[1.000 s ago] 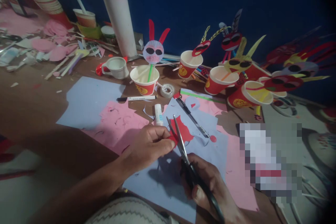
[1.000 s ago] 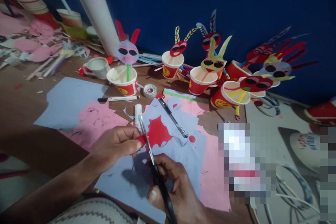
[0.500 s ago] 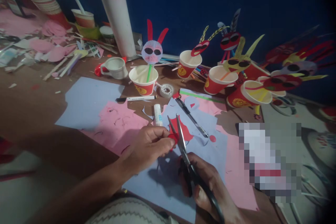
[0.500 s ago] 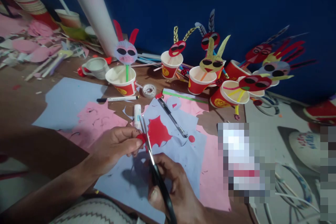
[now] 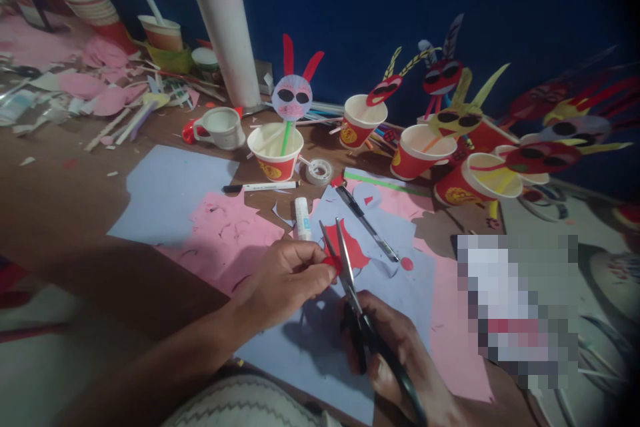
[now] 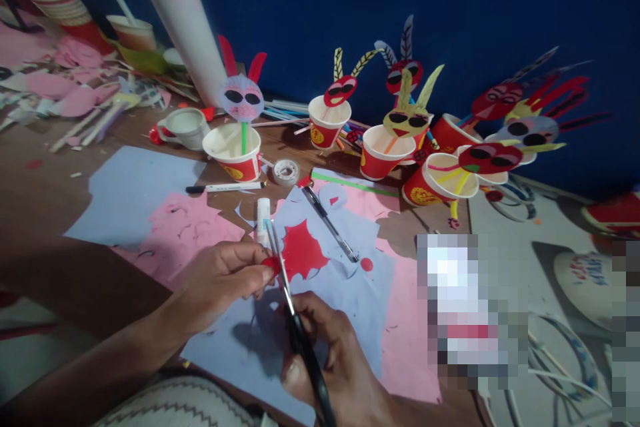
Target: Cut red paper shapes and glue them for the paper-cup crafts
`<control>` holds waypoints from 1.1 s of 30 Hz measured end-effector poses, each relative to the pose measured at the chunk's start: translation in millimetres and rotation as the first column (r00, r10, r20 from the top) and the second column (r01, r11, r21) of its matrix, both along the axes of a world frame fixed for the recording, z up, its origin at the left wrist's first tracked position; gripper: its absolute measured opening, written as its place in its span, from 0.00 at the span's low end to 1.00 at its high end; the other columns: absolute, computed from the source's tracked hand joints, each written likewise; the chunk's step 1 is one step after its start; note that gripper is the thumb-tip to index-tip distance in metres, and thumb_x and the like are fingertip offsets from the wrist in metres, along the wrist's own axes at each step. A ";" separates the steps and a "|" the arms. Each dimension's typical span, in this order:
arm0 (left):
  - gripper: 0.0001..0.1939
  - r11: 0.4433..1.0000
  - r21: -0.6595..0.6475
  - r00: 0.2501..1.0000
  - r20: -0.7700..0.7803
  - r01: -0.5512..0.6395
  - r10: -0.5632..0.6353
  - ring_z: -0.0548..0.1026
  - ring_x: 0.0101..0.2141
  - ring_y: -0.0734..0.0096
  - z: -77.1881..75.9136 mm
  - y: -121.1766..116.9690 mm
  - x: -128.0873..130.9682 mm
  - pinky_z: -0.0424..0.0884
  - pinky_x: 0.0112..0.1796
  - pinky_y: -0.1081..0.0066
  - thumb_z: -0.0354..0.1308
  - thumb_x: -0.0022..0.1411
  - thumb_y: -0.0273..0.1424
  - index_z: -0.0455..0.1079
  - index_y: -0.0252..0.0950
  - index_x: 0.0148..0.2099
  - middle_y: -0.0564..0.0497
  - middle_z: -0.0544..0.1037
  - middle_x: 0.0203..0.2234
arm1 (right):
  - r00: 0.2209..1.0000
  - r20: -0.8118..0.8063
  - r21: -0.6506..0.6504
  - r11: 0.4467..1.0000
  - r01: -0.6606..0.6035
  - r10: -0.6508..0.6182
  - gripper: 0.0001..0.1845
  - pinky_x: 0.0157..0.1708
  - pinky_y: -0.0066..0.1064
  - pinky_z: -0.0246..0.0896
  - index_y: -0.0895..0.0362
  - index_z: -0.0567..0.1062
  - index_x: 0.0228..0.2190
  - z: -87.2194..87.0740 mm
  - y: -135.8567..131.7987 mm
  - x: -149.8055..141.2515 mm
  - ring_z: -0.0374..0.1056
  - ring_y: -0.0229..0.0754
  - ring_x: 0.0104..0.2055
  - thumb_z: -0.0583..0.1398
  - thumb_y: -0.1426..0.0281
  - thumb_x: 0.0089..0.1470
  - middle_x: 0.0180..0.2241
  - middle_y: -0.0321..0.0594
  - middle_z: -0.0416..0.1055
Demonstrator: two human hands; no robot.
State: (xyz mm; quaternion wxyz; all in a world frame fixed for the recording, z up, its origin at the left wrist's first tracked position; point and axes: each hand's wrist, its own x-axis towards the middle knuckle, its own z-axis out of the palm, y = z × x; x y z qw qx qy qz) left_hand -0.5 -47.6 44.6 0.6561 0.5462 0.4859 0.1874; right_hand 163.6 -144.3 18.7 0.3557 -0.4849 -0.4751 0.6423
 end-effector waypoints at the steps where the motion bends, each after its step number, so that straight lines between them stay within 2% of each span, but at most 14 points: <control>1: 0.11 1.000 0.000 1.000 -0.002 0.001 -0.001 0.59 0.18 0.80 0.0 -0.1 0.1 0.53 0.20 0.78 0.53 0.52 0.33 0.62 0.35 0.21 0.58 0.64 0.14 | 1.000 -0.006 -0.001 1.000 0.007 -0.007 0.28 0.21 0.26 0.44 0.55 0.65 0.34 -0.3 -0.2 -0.1 0.50 0.33 0.21 0.56 0.43 0.46 0.20 0.31 0.60; 11: 0.09 1.000 -0.002 1.000 -0.015 0.024 -0.024 0.60 0.19 0.79 0.2 1.5 -2.1 0.54 0.21 0.77 0.53 0.51 0.33 0.63 0.35 0.22 0.58 0.63 0.15 | 0.998 -0.064 -0.031 0.999 0.015 -0.016 0.26 0.20 0.25 0.44 0.56 0.65 0.28 4.1 2.0 -1.3 0.49 0.32 0.20 0.59 0.45 0.43 0.19 0.30 0.58; 25: 0.09 0.999 -0.007 0.999 0.017 0.037 -0.037 0.58 0.18 0.80 -0.4 4.9 -4.2 0.51 0.20 0.77 0.53 0.50 0.31 0.63 0.34 0.20 0.58 0.63 0.14 | 0.994 -0.097 -0.078 0.996 0.033 -0.040 0.26 0.18 0.23 0.44 0.56 0.67 0.30 2.7 1.1 -0.6 0.47 0.31 0.19 0.62 0.47 0.41 0.18 0.29 0.57; 29: 0.09 0.998 -0.012 0.998 0.030 0.062 -0.061 0.60 0.19 0.79 0.2 4.5 -6.2 0.55 0.22 0.77 0.53 0.52 0.31 0.65 0.34 0.22 0.57 0.65 0.15 | 0.989 -0.125 -0.076 0.995 0.066 -0.076 0.24 0.18 0.23 0.43 0.56 0.67 0.29 1.3 -0.1 -1.7 0.47 0.31 0.19 0.63 0.49 0.42 0.19 0.29 0.57; 33: 0.13 0.997 0.008 0.995 0.064 0.075 -0.076 0.63 0.22 0.77 -2.4 2.9 -6.9 0.59 0.24 0.76 0.52 0.56 0.36 0.67 0.34 0.25 0.56 0.65 0.17 | 0.987 -0.134 -0.070 0.994 0.080 -0.089 0.23 0.18 0.23 0.44 0.56 0.68 0.28 -0.5 0.5 -2.1 0.48 0.30 0.19 0.63 0.50 0.42 0.19 0.29 0.58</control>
